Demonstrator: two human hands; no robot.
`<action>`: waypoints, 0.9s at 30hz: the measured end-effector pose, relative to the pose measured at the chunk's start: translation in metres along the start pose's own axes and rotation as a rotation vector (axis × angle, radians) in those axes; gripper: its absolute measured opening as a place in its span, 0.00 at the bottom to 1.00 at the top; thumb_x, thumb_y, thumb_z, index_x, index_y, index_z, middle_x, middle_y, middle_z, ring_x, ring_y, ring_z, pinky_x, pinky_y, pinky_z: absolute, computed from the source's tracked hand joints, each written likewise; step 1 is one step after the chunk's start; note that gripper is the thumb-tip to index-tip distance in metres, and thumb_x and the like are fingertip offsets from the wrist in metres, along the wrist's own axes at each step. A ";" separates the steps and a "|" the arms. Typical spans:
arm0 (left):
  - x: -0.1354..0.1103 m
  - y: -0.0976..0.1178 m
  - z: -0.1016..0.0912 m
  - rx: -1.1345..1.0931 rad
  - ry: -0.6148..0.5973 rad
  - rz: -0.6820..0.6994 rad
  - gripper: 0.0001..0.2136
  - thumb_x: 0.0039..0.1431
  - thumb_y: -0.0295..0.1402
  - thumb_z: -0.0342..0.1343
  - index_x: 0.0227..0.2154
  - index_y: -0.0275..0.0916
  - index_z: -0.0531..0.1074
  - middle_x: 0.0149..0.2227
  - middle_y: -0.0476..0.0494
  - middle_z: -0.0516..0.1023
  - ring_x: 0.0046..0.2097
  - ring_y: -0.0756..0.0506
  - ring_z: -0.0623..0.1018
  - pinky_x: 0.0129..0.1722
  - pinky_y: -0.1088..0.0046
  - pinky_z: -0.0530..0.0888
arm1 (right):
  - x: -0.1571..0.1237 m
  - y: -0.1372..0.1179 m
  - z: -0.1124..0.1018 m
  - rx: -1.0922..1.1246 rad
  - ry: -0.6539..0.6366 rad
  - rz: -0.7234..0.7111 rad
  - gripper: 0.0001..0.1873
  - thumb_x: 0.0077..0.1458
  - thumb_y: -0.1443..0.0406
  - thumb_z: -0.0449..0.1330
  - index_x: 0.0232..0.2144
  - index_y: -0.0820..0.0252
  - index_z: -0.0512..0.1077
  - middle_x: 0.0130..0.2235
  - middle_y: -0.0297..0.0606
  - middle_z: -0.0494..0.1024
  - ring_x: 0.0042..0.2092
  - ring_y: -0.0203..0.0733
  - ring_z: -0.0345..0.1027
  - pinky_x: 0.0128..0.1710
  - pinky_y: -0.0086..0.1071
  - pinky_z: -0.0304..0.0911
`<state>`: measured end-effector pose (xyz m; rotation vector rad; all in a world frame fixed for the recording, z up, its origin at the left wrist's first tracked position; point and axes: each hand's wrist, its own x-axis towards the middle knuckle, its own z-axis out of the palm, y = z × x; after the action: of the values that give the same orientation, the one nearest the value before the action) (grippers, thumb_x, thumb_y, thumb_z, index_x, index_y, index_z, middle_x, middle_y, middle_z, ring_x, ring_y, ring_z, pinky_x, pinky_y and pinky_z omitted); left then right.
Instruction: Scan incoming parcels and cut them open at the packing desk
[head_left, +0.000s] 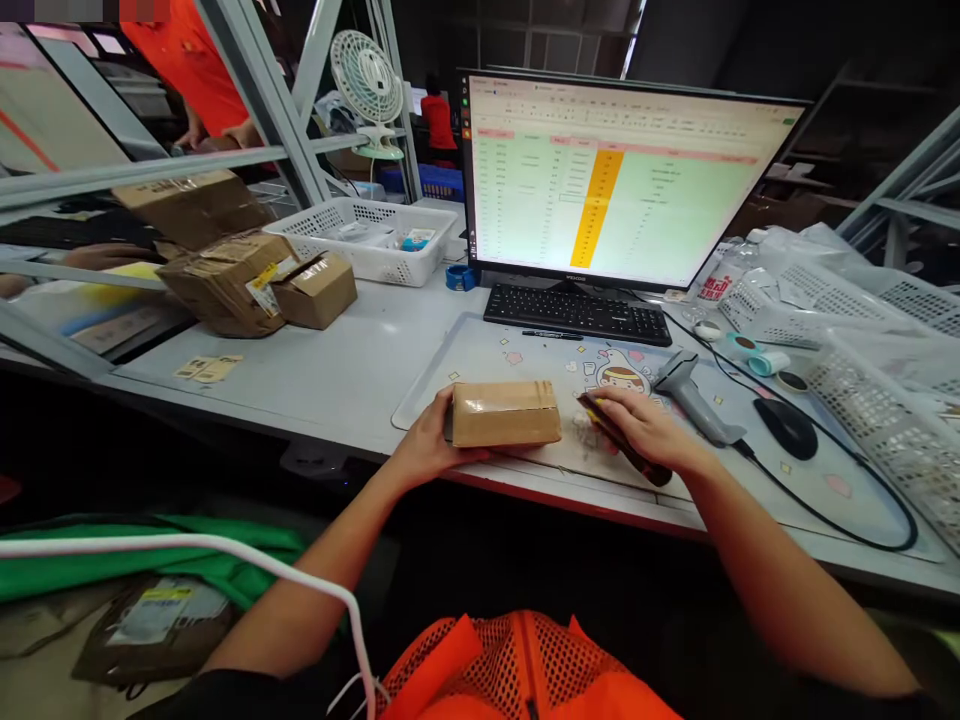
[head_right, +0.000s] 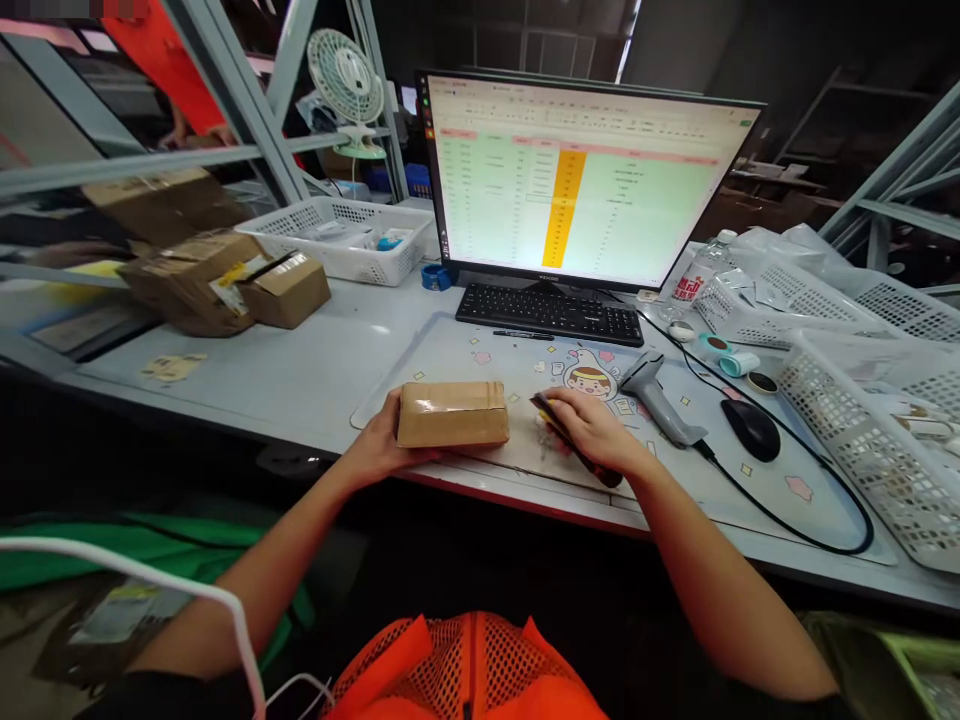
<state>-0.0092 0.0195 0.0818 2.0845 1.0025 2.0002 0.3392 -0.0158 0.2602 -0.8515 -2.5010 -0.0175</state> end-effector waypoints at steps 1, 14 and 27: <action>-0.001 -0.001 0.000 -0.007 0.001 0.004 0.50 0.46 0.52 0.75 0.67 0.42 0.56 0.59 0.39 0.74 0.57 0.37 0.76 0.59 0.59 0.74 | 0.007 -0.009 0.004 0.092 -0.070 -0.020 0.29 0.90 0.47 0.50 0.64 0.70 0.67 0.43 0.44 0.68 0.34 0.38 0.67 0.33 0.25 0.71; -0.001 0.000 0.000 -0.047 0.006 0.131 0.44 0.51 0.52 0.74 0.64 0.42 0.59 0.65 0.37 0.69 0.59 0.41 0.76 0.59 0.66 0.73 | 0.013 -0.039 0.013 0.418 -0.245 -0.012 0.31 0.88 0.47 0.55 0.68 0.71 0.63 0.42 0.44 0.68 0.33 0.38 0.68 0.29 0.22 0.71; -0.001 0.000 0.001 0.054 0.081 0.214 0.31 0.58 0.44 0.65 0.61 0.38 0.63 0.64 0.34 0.71 0.60 0.38 0.76 0.59 0.61 0.73 | -0.019 -0.047 0.037 0.232 -0.229 -0.052 0.25 0.89 0.54 0.54 0.71 0.71 0.63 0.35 0.38 0.67 0.28 0.34 0.63 0.28 0.19 0.65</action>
<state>-0.0085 0.0191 0.0811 2.2411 0.8877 2.1967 0.3084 -0.0578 0.2253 -0.7269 -2.6682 0.3648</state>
